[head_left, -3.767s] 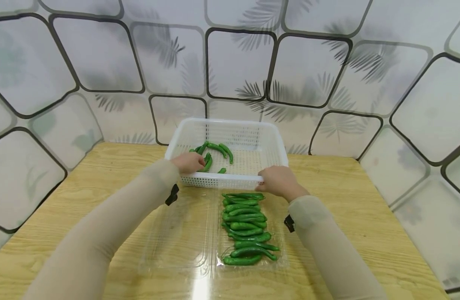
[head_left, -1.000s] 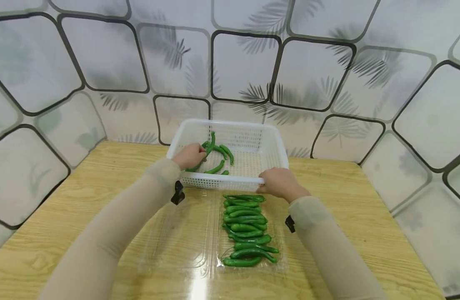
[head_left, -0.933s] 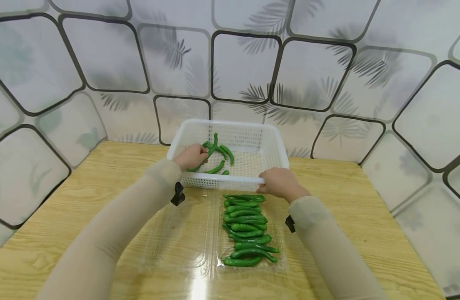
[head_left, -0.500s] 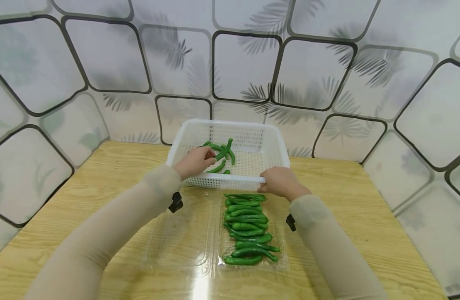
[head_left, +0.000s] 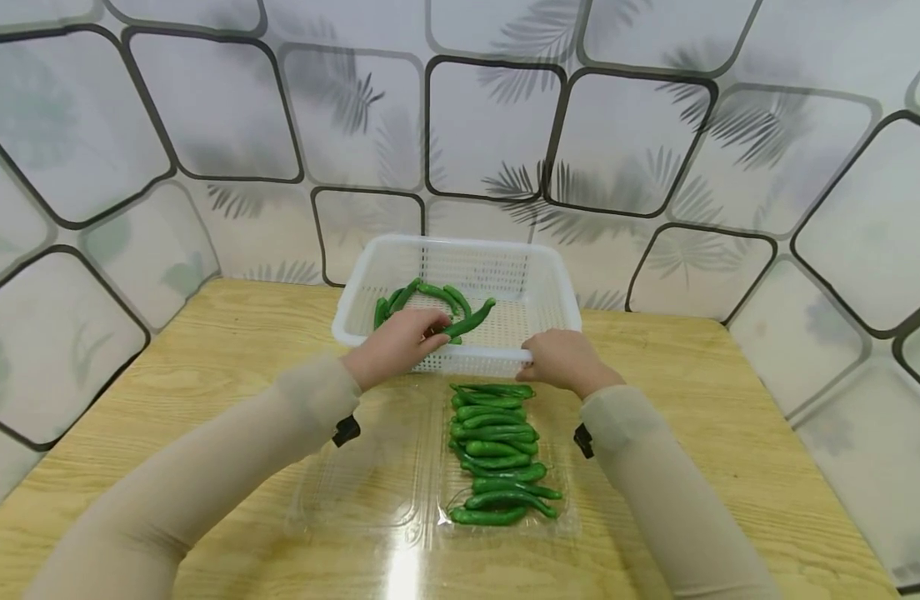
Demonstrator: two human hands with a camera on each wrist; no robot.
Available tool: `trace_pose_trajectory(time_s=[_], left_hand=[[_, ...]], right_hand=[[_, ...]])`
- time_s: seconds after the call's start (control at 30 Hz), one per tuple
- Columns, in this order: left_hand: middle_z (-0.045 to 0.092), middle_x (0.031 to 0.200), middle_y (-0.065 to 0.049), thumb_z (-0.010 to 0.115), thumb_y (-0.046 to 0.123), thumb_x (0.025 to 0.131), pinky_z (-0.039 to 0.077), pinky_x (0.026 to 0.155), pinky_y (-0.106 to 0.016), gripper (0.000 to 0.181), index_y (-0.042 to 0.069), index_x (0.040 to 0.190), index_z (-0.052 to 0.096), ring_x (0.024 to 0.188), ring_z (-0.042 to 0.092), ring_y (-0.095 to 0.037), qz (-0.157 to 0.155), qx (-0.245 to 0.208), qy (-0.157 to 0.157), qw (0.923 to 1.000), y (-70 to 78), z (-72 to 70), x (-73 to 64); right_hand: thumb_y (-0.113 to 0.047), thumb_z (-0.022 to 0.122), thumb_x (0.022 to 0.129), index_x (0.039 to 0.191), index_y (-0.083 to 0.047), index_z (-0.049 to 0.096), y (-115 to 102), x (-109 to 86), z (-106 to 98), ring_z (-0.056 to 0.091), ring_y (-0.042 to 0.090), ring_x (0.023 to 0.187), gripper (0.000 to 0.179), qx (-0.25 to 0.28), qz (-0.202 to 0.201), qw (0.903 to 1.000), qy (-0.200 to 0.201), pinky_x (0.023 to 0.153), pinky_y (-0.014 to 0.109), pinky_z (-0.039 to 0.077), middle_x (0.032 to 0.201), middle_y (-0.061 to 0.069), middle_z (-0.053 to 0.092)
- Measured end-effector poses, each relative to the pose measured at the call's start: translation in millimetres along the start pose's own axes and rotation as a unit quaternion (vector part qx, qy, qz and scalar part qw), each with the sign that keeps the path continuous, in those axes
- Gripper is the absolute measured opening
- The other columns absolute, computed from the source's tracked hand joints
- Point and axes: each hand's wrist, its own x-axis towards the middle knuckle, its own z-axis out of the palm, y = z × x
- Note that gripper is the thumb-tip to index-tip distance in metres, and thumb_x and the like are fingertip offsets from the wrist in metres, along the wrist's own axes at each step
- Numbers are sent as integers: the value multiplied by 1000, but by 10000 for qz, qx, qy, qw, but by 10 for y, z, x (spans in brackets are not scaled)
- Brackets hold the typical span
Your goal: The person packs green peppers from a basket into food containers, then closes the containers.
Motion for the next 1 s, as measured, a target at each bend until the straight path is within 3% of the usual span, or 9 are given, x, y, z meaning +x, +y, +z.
trace_pose_trajectory(time_s=[0.23,0.4,0.5,0.8,1.0], left_hand=[[63,97,-2,55,17,95,48,74,-29,21,6,113,61,86,60,-13,444,99,-121,9989,134,72,-100],[64,96,-2,56,17,95,49,72,-28,20,6,111,61,83,60,-11,653,482,-311,9962,220,139,-151],[64,96,-3,57,15,94,48,72,-29,20,5,110,62,83,60,-12,787,683,-459,9935,263,176,-188],[64,93,-4,62,15,91,49,71,-30,16,5,103,63,82,61,-16,1406,1292,-493,9804,371,291,-280],[60,81,2,61,16,91,48,66,-26,9,8,95,61,73,58,-11,1781,1546,-765,9688,493,355,-339]], right_hand=[[-43,71,80,82,-19,67,3,2,-4,56,12,59,24,-9,58,10000,-64,53,34,47,69,-7,61],[-44,70,81,91,-18,69,-4,6,-7,61,16,68,28,-45,119,9999,-108,58,36,49,81,-4,66],[-44,69,81,89,-18,69,-14,10,-9,60,16,67,27,-14,163,9998,-118,57,36,48,79,-3,65],[-39,73,79,82,-17,68,-9,-1,-14,56,14,59,22,-105,-11,9999,116,53,34,46,71,-5,62],[-43,71,79,75,-19,62,-6,-9,-21,55,13,58,25,-100,-14,9999,58,52,34,45,67,-6,59]])
